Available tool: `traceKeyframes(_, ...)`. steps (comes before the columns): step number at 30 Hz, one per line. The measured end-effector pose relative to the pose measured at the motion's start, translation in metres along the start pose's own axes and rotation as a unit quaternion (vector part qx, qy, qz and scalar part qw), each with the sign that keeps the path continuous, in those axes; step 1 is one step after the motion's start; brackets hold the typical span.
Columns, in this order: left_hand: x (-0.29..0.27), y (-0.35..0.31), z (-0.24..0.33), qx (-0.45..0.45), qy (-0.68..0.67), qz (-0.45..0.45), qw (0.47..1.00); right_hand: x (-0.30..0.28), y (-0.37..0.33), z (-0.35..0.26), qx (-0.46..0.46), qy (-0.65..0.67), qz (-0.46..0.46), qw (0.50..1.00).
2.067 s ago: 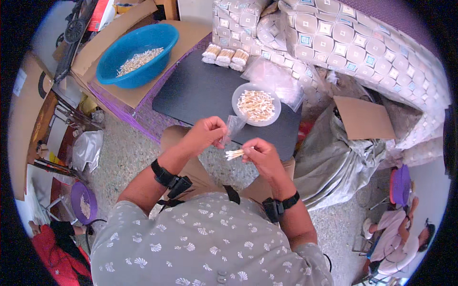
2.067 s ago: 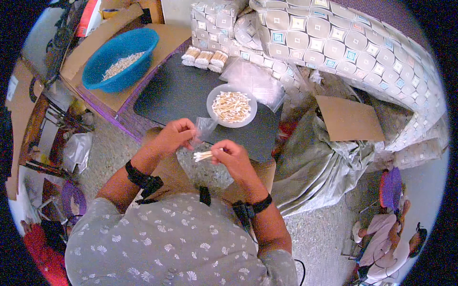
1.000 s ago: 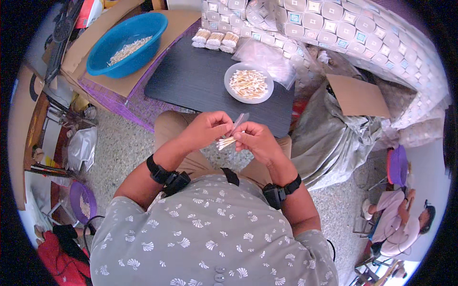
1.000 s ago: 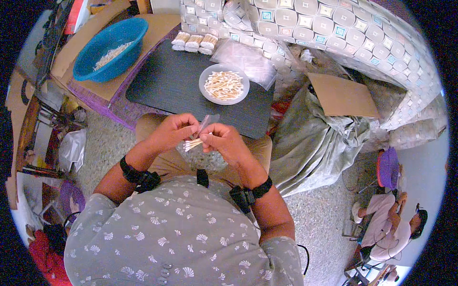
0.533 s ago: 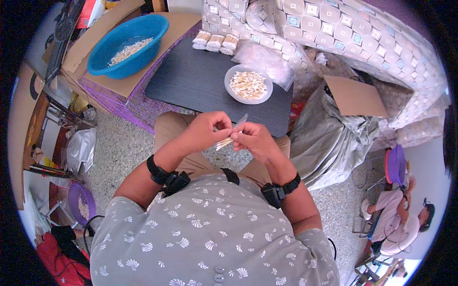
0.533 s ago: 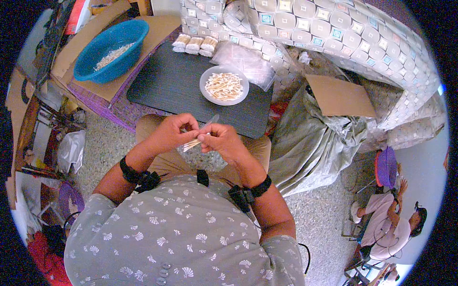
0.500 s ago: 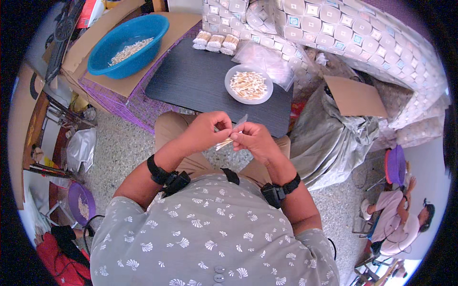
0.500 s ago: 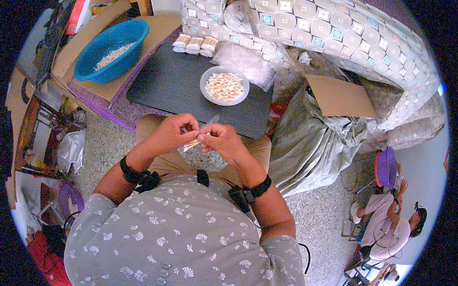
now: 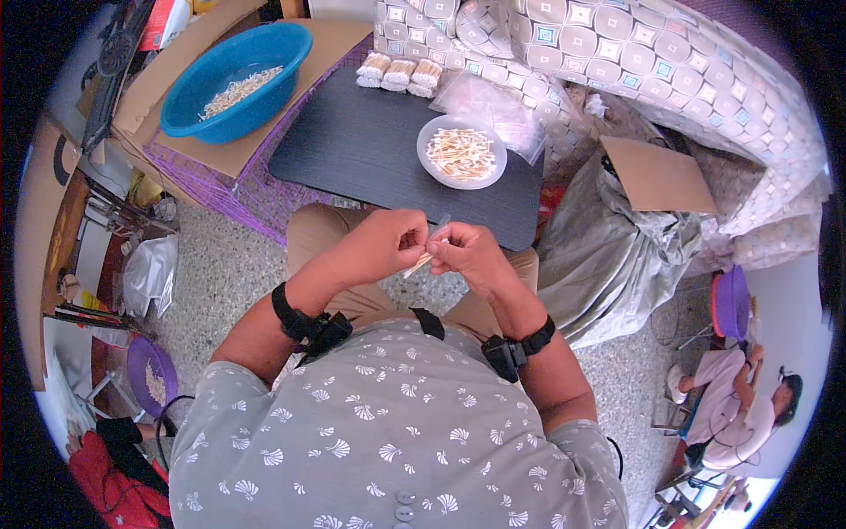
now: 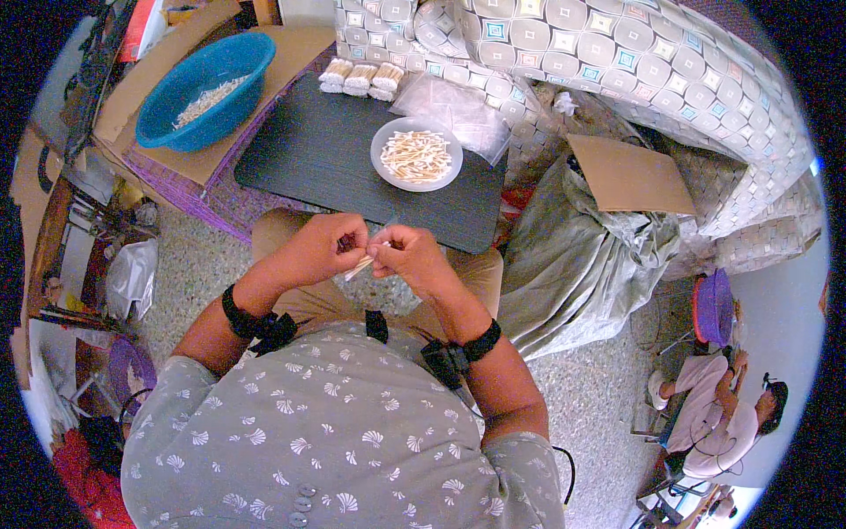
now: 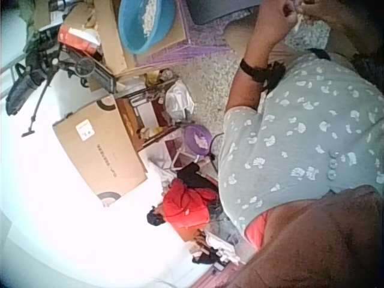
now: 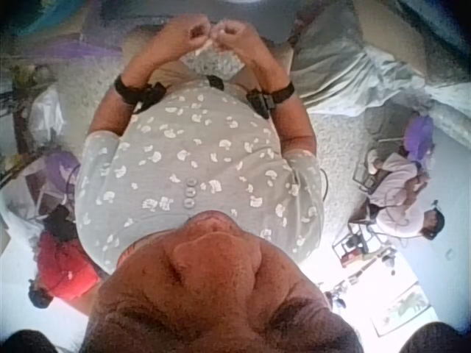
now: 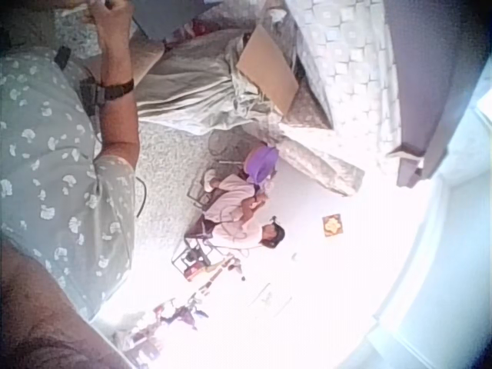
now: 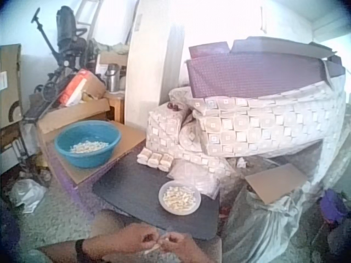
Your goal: Picking up cotton swabs from a plate and putting them into small plastic bags.
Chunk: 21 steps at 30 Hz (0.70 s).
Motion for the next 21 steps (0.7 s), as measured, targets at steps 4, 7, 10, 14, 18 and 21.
traceKeyframes(4,0.001,-0.004,-0.010,-0.010,0.008,0.045,0.999,-0.006,0.004,0.007,-0.003,-0.002,-0.009,1.000)
traceKeyframes(7,-0.001,-0.006,-0.015,-0.080,-0.007,0.096,0.992,-0.010,0.003,0.009,0.019,-0.028,0.008,0.999)
traceKeyframes(10,-0.002,-0.008,-0.018,-0.062,0.017,0.108,0.992,-0.013,0.001,0.005,0.030,-0.051,0.001,0.998)
traceKeyframes(14,0.000,-0.007,-0.012,-0.052,-0.016,0.070,0.996,-0.019,0.001,0.004,0.005,-0.066,0.008,0.998)
traceKeyframes(18,-0.007,-0.004,-0.011,0.064,0.021,0.064,0.996,-0.024,-0.001,0.004,0.038,-0.045,-0.014,0.998)
traceKeyframes(21,-0.018,0.001,-0.009,0.219,0.135,0.004,0.966,-0.026,0.000,0.006,0.029,-0.042,-0.029,0.998)
Point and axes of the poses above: each hand's wrist, its own y-axis towards the middle knuckle, its own x-axis out of the palm, z = x × y, the point moved 1 cm from there along y, towards the middle knuckle, and after that the axes turned 12 degrees about x, right-handed, at the moved point
